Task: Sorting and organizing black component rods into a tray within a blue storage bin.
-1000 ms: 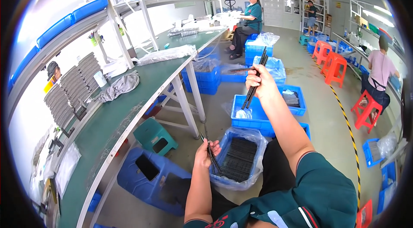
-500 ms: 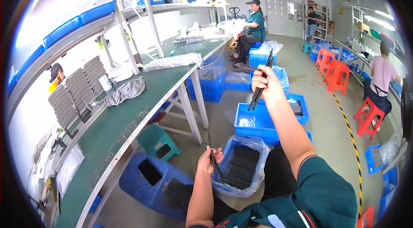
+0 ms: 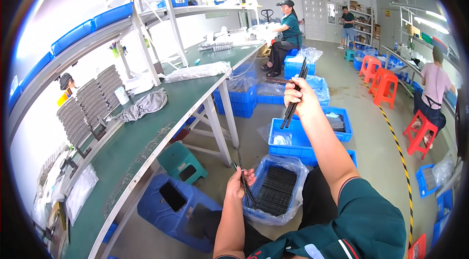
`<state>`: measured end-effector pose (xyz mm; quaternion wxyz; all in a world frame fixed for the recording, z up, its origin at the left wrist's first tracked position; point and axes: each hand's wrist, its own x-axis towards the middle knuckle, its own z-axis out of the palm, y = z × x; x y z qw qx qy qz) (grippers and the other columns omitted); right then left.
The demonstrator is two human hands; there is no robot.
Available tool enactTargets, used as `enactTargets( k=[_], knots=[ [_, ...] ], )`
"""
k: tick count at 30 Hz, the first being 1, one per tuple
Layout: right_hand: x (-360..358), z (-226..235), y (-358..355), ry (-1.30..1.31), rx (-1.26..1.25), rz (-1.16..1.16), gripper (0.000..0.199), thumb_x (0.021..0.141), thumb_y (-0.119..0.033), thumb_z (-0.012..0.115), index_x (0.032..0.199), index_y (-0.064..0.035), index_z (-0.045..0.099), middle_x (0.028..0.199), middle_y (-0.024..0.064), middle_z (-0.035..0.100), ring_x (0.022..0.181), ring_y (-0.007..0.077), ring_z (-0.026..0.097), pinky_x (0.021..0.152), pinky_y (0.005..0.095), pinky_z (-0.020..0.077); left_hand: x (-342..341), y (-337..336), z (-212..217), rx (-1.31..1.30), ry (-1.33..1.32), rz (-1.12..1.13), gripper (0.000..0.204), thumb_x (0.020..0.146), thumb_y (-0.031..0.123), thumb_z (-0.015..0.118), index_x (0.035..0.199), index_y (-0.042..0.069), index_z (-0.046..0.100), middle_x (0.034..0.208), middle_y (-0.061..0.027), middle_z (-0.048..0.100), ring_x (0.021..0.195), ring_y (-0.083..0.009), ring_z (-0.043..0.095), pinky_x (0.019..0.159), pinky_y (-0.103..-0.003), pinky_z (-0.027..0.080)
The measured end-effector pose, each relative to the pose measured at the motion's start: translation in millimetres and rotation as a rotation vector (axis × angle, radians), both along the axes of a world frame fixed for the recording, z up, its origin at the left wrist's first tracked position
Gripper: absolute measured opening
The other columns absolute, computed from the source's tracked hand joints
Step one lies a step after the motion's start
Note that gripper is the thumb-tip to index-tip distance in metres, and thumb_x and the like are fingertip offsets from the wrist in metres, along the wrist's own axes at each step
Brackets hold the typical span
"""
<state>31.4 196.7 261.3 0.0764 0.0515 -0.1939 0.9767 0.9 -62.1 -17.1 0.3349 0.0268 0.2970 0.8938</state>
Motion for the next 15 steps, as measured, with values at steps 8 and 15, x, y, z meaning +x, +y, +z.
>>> enactTargets(
  k=[8,15],
  knots=[
    [-1.4,-2.1,-4.1,0.000,0.019,-0.022,0.012,0.084,-0.013,0.054,0.081,-0.0043,0.047,0.064,0.0023,0.047,0.040,0.0045,0.036,0.034,0.0190,0.0268,1.6,-0.4,-0.3,-0.007,0.018,0.001,0.039,0.095,0.036,0.043,0.075,0.004,0.052,0.100,-0.0168,0.060,0.081,-0.0246,0.060,0.079,-0.043,0.053],
    [-6.3,-5.7,-8.6,0.001,0.055,-0.045,0.011,0.084,-0.014,0.055,0.081,-0.0042,0.049,0.064,0.0035,0.049,0.039,0.0052,0.036,0.034,0.0196,0.0268,3.4,-2.1,1.0,-0.005,-0.003,0.004,0.039,0.095,0.036,0.043,0.076,0.004,0.052,0.099,-0.0163,0.060,0.081,-0.0241,0.060,0.079,-0.043,0.053]
  ],
)
